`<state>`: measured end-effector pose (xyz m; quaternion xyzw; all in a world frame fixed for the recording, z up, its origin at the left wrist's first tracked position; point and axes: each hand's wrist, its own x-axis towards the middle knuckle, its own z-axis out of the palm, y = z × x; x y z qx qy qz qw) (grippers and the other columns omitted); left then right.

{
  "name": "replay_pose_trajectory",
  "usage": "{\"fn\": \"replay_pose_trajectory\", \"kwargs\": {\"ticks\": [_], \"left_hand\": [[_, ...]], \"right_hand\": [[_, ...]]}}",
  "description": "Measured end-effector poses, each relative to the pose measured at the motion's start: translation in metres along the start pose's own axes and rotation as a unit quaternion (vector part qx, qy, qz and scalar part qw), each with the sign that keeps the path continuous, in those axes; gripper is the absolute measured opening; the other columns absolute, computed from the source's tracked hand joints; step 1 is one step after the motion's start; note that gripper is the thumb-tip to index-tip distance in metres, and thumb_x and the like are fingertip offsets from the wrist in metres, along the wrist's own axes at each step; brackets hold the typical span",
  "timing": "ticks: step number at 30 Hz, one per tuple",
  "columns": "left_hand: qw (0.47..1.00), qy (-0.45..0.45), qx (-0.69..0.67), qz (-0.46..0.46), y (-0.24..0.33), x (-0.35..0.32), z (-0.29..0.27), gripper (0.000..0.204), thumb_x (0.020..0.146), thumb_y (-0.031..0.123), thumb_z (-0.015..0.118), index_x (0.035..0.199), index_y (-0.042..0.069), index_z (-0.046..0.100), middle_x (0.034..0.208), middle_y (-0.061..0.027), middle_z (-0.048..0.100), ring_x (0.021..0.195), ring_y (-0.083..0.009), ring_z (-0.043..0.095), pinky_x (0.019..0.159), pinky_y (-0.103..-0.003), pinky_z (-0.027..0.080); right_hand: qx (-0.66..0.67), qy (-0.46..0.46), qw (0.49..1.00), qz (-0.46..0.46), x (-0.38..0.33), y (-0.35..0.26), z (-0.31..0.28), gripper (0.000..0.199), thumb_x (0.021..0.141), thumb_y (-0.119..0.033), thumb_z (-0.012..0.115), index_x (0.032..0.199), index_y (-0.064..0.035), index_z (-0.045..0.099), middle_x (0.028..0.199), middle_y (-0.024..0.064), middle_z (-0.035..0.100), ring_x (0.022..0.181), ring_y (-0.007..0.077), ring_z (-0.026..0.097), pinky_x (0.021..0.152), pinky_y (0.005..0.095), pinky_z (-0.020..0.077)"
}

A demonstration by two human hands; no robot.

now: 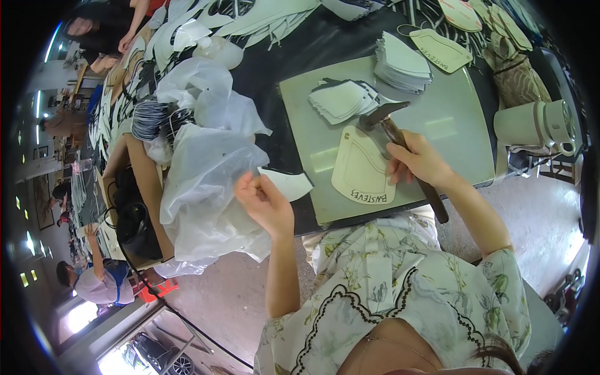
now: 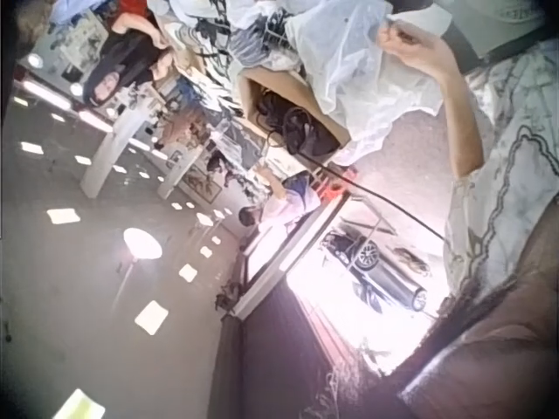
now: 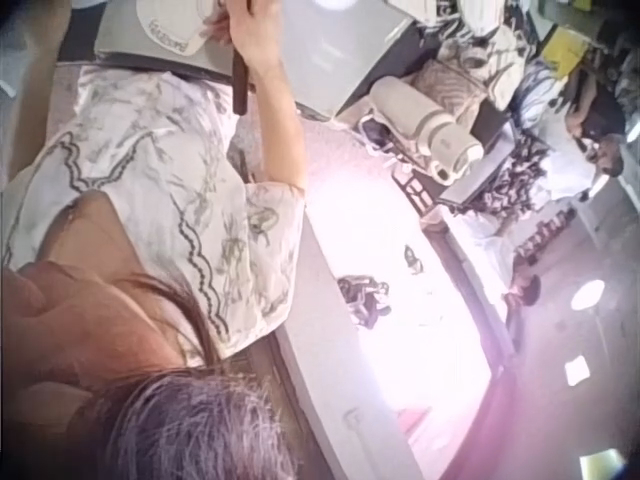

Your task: Flattening and assembling shoe upper components on a template using a hammer.

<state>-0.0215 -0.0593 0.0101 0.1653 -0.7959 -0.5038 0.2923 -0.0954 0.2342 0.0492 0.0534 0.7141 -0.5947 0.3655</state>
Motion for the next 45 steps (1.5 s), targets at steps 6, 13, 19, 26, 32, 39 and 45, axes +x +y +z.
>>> {"fn": "replay_pose_trajectory", "kwargs": {"ticks": [6,13,19,26,32,39,45], "left_hand": [[0.888,0.01,0.352,0.295,0.008,0.012,0.013,0.026,0.09,0.002,0.065,0.116,-0.002,0.059,0.094,-0.0131,0.064,0.082,-0.03,0.06,0.072,-0.035,0.049],[0.908,-0.207,0.106,0.348,0.046,0.073,0.102,0.036,0.084,0.012,0.076,0.115,-0.002,0.063,0.11,-0.0142,0.065,0.093,-0.0278,0.062,0.08,-0.037,0.05],[0.884,-0.344,0.169,0.268,0.047,0.09,0.118,0.049,0.077,0.02,0.08,0.119,0.003,0.062,0.115,-0.0152,0.061,0.103,-0.0348,0.059,0.087,-0.044,0.046],[0.848,-0.205,0.106,0.478,0.038,0.075,0.12,0.034,0.079,0.015,0.078,0.108,0.004,0.062,0.101,-0.0123,0.064,0.093,-0.0351,0.06,0.079,-0.045,0.047],[0.811,-0.572,-0.111,-0.041,0.037,0.052,0.069,0.03,0.087,0.008,0.074,0.111,-0.001,0.059,0.103,-0.0075,0.068,0.095,-0.0112,0.062,0.085,-0.026,0.049],[0.951,-0.305,-0.039,-0.01,0.044,-0.033,0.055,0.033,0.093,0.009,0.066,0.12,-0.004,0.052,0.108,-0.0155,0.067,0.098,-0.0181,0.064,0.089,-0.031,0.05],[0.936,-0.286,-0.164,-0.125,0.052,-0.02,0.057,0.035,0.096,0.006,0.062,0.128,-0.002,0.053,0.105,-0.0118,0.065,0.064,-0.0092,0.061,0.052,-0.021,0.047]], "right_hand": [[-0.031,0.051,0.997,-0.047,-0.014,0.002,-0.022,0.028,0.103,-0.026,0.053,0.089,-0.0024,0.052,0.065,0.003,0.061,0.05,0.01,0.057,0.044,0.0262,0.0403],[-0.267,0.128,0.943,-0.154,-0.041,0.01,-0.035,0.028,0.102,-0.026,0.054,0.086,-0.003,0.054,0.063,0.0022,0.061,0.05,0.0106,0.056,0.046,0.0273,0.0417],[0.064,-0.044,0.997,0.015,-0.044,0.023,-0.011,0.025,0.105,-0.024,0.048,0.101,0.0003,0.051,0.083,0.0091,0.072,0.071,0.0124,0.072,0.045,0.022,0.047],[0.024,-0.028,0.999,0.015,-0.02,0.011,-0.016,0.026,0.105,-0.024,0.048,0.098,0.0007,0.05,0.083,0.0096,0.072,0.07,0.0132,0.072,0.041,0.0226,0.0448],[-0.185,0.079,0.973,-0.11,-0.024,0.008,-0.039,0.03,0.103,-0.027,0.052,0.092,0.0004,0.052,0.074,0.0079,0.069,0.059,0.0162,0.068,0.049,0.0321,0.0479],[0.068,0.034,0.997,-0.005,-0.042,0.002,-0.023,0.023,0.104,-0.026,0.05,0.1,-0.003,0.049,0.075,0.0067,0.067,0.056,0.0112,0.066,0.042,0.0207,0.0434],[0.032,0.025,0.998,-0.043,-0.024,0.013,0.001,0.025,0.104,-0.025,0.049,0.1,0.0,0.05,0.082,0.0104,0.071,0.06,0.0133,0.069,0.039,0.0215,0.0431]]}}
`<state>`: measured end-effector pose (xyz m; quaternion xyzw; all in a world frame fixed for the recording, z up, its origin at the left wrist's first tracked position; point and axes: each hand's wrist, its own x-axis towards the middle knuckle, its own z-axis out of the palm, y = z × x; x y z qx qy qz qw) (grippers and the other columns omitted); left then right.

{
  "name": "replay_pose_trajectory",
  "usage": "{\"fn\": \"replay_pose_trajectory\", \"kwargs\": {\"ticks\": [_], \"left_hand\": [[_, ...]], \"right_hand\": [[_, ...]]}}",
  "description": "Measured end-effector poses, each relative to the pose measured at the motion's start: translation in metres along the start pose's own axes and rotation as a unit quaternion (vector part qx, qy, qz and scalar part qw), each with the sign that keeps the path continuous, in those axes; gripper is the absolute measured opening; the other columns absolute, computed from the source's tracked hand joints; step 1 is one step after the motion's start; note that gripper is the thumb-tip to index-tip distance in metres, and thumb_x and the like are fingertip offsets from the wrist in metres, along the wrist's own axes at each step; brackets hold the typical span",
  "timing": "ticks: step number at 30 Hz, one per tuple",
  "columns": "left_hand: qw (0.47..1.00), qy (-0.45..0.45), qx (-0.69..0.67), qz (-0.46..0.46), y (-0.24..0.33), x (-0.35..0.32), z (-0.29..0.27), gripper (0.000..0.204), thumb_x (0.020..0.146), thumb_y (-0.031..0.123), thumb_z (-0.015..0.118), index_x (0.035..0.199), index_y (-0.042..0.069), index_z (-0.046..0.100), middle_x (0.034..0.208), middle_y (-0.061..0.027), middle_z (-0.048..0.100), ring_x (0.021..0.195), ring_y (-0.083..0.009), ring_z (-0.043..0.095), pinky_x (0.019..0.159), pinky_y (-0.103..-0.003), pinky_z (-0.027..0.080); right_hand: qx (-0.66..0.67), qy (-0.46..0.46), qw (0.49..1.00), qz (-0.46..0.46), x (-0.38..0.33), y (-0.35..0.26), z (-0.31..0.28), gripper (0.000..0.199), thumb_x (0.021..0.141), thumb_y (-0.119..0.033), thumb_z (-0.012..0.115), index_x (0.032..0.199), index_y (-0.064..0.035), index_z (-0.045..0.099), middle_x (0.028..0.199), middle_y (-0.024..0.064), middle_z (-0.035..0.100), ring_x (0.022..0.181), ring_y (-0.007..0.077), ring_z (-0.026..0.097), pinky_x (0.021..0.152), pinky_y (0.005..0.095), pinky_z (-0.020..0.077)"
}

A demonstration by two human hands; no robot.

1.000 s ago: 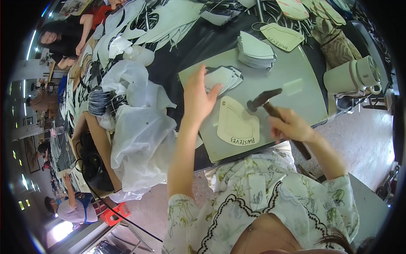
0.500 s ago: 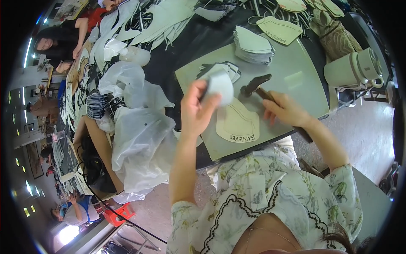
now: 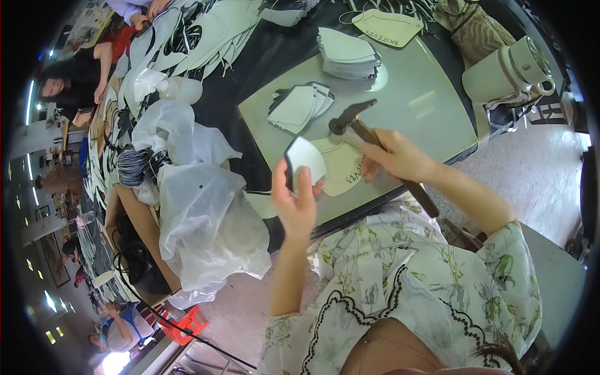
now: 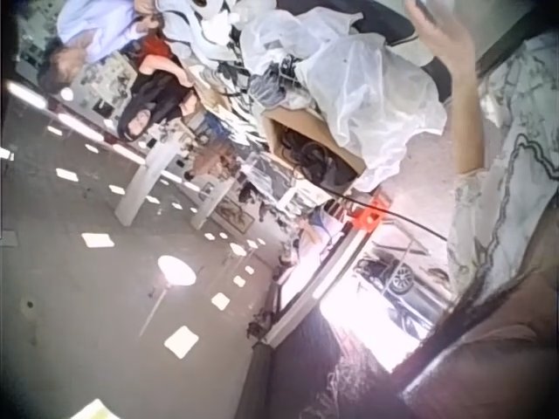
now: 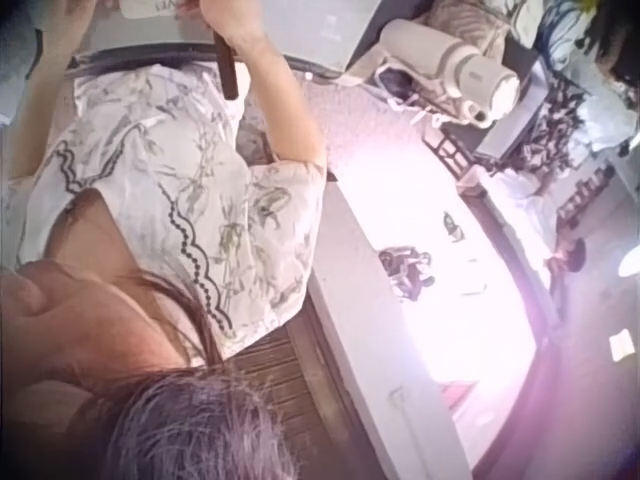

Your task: Flattening and assembling shoe upper components on a template using a hammer.

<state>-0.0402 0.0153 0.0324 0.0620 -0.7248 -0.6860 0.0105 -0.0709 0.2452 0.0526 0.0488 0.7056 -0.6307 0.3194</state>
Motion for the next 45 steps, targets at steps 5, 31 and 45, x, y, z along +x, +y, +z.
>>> {"fn": "replay_pose_trajectory", "kwargs": {"ticks": [5,31,45], "left_hand": [[0.956,-0.261,0.126,-0.045,0.039,0.047,-0.02,0.046,0.09,0.005,0.067,0.135,0.002,0.057,0.101,-0.0129,0.07,0.073,-0.0129,0.067,0.064,-0.027,0.054],[0.892,-0.403,0.204,-0.026,0.023,0.081,0.005,0.051,0.079,0.005,0.073,0.126,0.002,0.055,0.118,-0.0157,0.068,0.105,-0.0291,0.067,0.092,-0.037,0.051],[0.892,-0.414,0.181,-0.024,0.016,0.082,0.001,0.037,0.082,0.005,0.074,0.113,-0.001,0.056,0.103,-0.0132,0.07,0.109,-0.0255,0.066,0.094,-0.034,0.05]], "right_hand": [[-0.049,-0.001,0.999,0.004,0.011,-0.016,-0.016,0.028,0.102,-0.027,0.051,0.093,-0.0004,0.052,0.074,0.0071,0.069,0.06,0.0138,0.069,0.044,0.0255,0.0457],[-0.118,0.017,0.993,0.019,0.021,-0.017,-0.016,0.027,0.102,-0.025,0.053,0.092,0.0,0.055,0.07,0.0076,0.068,0.059,0.0157,0.07,0.046,0.0272,0.0512],[-0.13,0.018,0.991,0.019,0.022,-0.021,-0.015,0.026,0.1,-0.024,0.055,0.091,0.0004,0.057,0.069,0.0077,0.068,0.058,0.0156,0.07,0.048,0.0271,0.0521]]}}
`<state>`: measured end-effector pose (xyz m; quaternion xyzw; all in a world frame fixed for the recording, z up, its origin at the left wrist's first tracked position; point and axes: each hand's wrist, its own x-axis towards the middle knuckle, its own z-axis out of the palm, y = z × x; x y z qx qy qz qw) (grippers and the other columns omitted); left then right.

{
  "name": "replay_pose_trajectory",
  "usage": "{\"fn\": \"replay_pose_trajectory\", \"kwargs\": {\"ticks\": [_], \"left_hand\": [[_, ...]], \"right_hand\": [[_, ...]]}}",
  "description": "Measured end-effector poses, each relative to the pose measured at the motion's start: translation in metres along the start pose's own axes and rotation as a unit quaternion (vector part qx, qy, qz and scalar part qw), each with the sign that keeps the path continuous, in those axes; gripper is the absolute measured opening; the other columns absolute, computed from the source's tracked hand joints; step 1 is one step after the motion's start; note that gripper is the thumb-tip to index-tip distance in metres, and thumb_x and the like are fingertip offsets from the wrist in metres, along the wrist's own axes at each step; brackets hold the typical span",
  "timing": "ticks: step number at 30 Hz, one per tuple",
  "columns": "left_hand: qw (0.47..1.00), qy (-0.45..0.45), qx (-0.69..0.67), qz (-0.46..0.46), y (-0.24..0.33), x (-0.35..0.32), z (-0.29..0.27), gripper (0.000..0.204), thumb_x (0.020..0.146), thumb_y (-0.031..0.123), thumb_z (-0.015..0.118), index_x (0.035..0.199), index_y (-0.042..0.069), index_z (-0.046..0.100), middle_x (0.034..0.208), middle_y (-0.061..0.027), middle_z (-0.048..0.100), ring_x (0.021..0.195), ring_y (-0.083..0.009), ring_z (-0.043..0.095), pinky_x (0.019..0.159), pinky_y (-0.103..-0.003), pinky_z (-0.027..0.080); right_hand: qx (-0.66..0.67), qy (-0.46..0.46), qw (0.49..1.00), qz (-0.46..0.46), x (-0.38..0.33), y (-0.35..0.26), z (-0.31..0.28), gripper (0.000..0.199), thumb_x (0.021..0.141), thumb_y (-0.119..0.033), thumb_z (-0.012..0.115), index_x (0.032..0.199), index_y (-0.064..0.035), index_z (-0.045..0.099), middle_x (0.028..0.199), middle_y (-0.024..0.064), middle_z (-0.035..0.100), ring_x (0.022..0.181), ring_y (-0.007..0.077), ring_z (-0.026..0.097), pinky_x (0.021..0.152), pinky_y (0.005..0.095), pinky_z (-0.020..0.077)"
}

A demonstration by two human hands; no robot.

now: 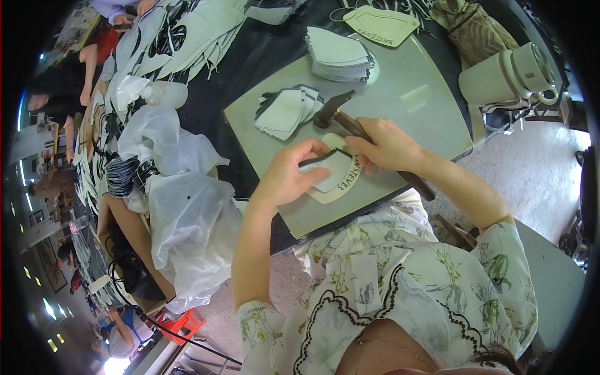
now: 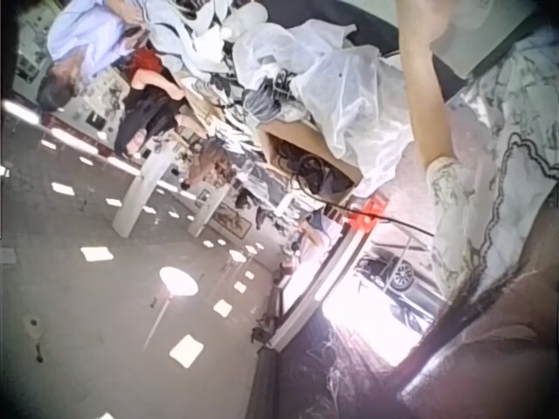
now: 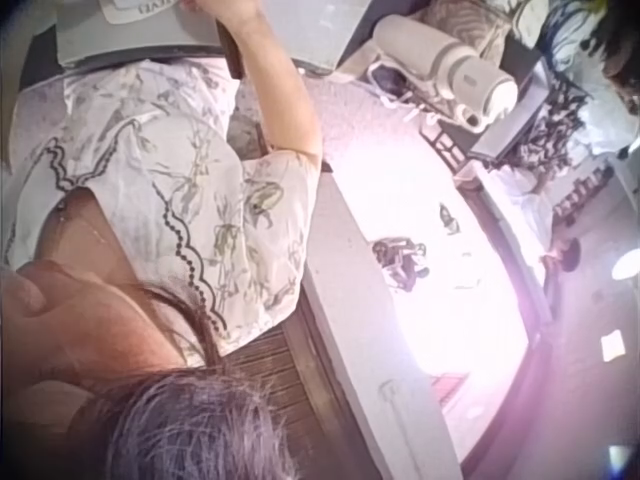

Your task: Flattening and assembling shoe upper components on a template using a hammer.

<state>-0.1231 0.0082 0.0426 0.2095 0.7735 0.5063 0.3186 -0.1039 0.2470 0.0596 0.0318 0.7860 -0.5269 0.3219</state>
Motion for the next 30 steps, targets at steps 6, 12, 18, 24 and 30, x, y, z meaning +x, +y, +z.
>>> {"fn": "replay_pose_trajectory", "kwargs": {"ticks": [6,12,18,24,30], "left_hand": [[0.995,-0.053,-0.06,-0.066,0.003,0.006,-0.008,0.034,0.081,0.002,0.073,0.111,-0.001,0.057,0.101,-0.0117,0.071,0.096,-0.0191,0.069,0.085,-0.03,0.052],[0.998,-0.022,-0.031,-0.055,0.002,0.005,-0.004,0.038,0.079,0.003,0.075,0.112,0.0,0.055,0.09,-0.0103,0.072,0.088,-0.0173,0.068,0.079,-0.03,0.052],[0.996,-0.019,0.007,-0.082,0.003,0.004,-0.003,0.041,0.079,0.007,0.076,0.111,0.0,0.053,0.1,-0.0164,0.07,0.09,-0.0239,0.07,0.08,-0.034,0.052],[0.979,0.064,0.196,0.005,0.017,-0.006,0.02,0.046,0.079,0.01,0.075,0.116,0.0,0.051,0.104,-0.02,0.07,0.094,-0.033,0.07,0.082,-0.039,0.053],[0.974,0.141,-0.039,-0.172,0.012,-0.026,0.02,0.049,0.079,0.015,0.076,0.118,-0.001,0.05,0.104,-0.0224,0.071,0.092,-0.0354,0.07,0.083,-0.04,0.053]], "right_hand": [[0.007,-0.002,1.0,-0.003,-0.001,0.003,-0.002,0.027,0.099,-0.025,0.056,0.092,0.0005,0.057,0.07,0.0075,0.068,0.06,0.0152,0.07,0.049,0.0272,0.0528],[0.005,0.0,1.0,-0.004,-0.001,0.0,0.001,0.029,0.1,-0.024,0.057,0.09,0.0036,0.055,0.07,0.0107,0.069,0.057,0.0182,0.07,0.05,0.0307,0.0545],[-0.051,0.004,0.998,-0.042,0.0,0.004,0.002,0.034,0.088,-0.028,0.072,0.089,0.0021,0.054,0.069,0.0121,0.067,0.058,0.0225,0.069,0.056,0.0355,0.0544],[-0.214,0.071,0.965,-0.132,0.005,0.016,0.017,0.047,0.073,-0.027,0.085,0.086,-0.0007,0.048,0.07,0.0157,0.065,0.069,0.0356,0.067,0.064,0.0431,0.0508],[-0.227,0.066,0.963,-0.128,0.005,0.014,0.018,0.048,0.072,-0.026,0.085,0.087,-0.0001,0.048,0.07,0.0163,0.065,0.072,0.037,0.067,0.066,0.0432,0.0512]]}}
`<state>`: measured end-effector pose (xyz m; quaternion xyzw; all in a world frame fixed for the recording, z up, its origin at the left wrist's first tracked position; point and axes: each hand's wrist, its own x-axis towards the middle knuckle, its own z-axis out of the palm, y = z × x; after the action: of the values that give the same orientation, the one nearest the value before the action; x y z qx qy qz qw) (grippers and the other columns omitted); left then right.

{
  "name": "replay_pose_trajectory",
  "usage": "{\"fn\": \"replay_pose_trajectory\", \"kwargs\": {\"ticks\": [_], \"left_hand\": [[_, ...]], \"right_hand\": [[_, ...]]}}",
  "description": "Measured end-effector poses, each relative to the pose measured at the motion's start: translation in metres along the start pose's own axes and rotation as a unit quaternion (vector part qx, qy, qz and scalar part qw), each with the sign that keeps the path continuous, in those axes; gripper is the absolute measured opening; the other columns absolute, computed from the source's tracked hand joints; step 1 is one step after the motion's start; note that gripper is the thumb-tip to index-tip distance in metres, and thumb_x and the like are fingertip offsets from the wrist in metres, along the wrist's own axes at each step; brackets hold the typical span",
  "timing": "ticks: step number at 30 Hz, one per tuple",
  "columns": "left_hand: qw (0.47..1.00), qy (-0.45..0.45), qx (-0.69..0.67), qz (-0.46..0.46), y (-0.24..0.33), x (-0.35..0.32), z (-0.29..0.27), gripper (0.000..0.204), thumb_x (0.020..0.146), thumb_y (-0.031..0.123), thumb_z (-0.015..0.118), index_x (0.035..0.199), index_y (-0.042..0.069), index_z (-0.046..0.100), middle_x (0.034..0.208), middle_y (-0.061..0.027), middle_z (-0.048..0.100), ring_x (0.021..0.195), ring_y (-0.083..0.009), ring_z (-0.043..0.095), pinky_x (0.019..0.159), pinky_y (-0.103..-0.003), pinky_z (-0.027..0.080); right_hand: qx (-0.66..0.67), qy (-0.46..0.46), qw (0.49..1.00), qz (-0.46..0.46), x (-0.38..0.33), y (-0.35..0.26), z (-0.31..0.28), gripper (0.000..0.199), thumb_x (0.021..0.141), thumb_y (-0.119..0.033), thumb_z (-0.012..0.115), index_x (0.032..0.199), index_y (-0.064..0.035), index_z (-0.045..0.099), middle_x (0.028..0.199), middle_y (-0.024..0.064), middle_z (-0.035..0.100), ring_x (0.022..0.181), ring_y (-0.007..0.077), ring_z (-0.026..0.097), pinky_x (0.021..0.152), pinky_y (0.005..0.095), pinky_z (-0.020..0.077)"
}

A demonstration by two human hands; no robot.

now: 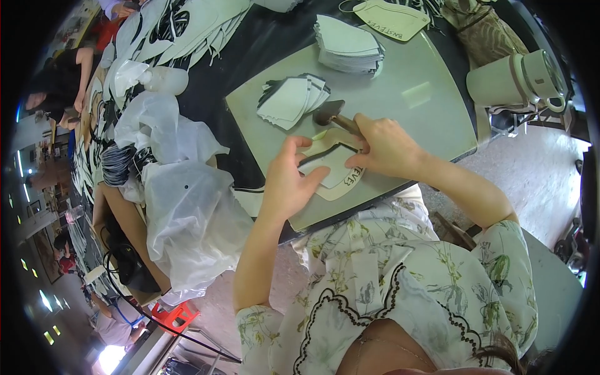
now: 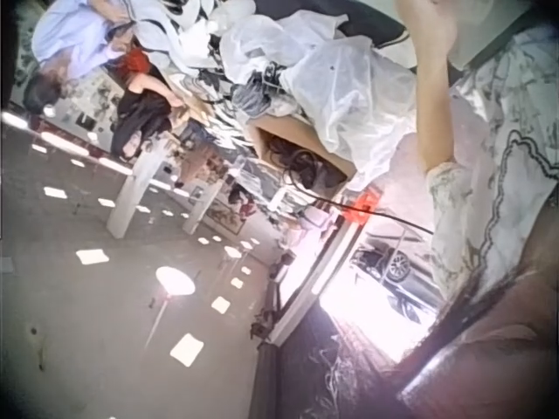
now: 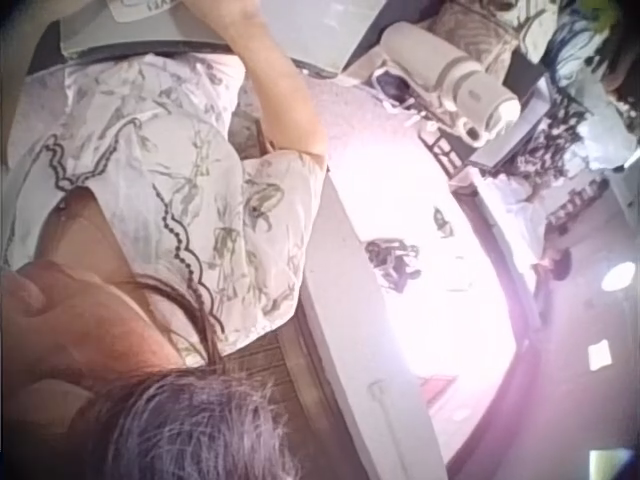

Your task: Flattening and assembling shoe upper components on a template using a hammer.

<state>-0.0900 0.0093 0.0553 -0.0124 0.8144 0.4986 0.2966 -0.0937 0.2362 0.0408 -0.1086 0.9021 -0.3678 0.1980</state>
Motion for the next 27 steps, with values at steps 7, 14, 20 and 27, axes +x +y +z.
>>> {"fn": "replay_pose_trajectory", "kwargs": {"ticks": [7,14,20,27], "left_hand": [[0.989,0.035,0.115,0.09,-0.009,0.004,0.005,0.049,0.078,0.014,0.077,0.116,0.0,0.051,0.101,-0.0235,0.071,0.092,-0.0383,0.07,0.082,-0.042,0.053],[0.971,0.071,0.186,0.131,-0.009,0.001,0.011,0.047,0.079,0.012,0.078,0.116,0.001,0.051,0.096,-0.0191,0.072,0.08,-0.0308,0.072,0.07,-0.036,0.054],[0.97,0.023,0.196,0.14,-0.004,0.003,0.004,0.035,0.08,0.012,0.075,0.106,0.001,0.055,0.09,-0.019,0.072,0.076,-0.0318,0.071,0.07,-0.038,0.053],[0.954,0.055,0.267,0.128,0.005,-0.006,0.02,0.031,0.08,0.009,0.072,0.106,0.002,0.057,0.091,-0.0178,0.07,0.076,-0.0344,0.069,0.069,-0.04,0.052]], "right_hand": [[0.004,-0.003,1.0,-0.004,0.0,-0.002,-0.004,0.047,0.071,-0.024,0.085,0.089,0.0005,0.049,0.07,0.0168,0.065,0.073,0.0379,0.067,0.067,0.0423,0.0517],[0.151,-0.073,0.985,0.029,0.007,0.005,-0.029,0.03,0.091,-0.025,0.07,0.088,-0.0007,0.053,0.068,0.0075,0.064,0.056,0.0199,0.065,0.053,0.0338,0.0484],[0.212,-0.017,0.975,0.07,-0.005,-0.001,-0.057,0.019,0.097,-0.02,0.06,0.09,-0.0035,0.053,0.076,0.0035,0.067,0.061,0.0088,0.063,0.05,0.0253,0.0459],[0.248,-0.076,0.964,0.053,-0.005,0.013,-0.027,0.025,0.083,-0.007,0.071,0.092,-0.0035,0.048,0.082,0.0058,0.069,0.074,0.0114,0.068,0.055,0.0258,0.0499]]}}
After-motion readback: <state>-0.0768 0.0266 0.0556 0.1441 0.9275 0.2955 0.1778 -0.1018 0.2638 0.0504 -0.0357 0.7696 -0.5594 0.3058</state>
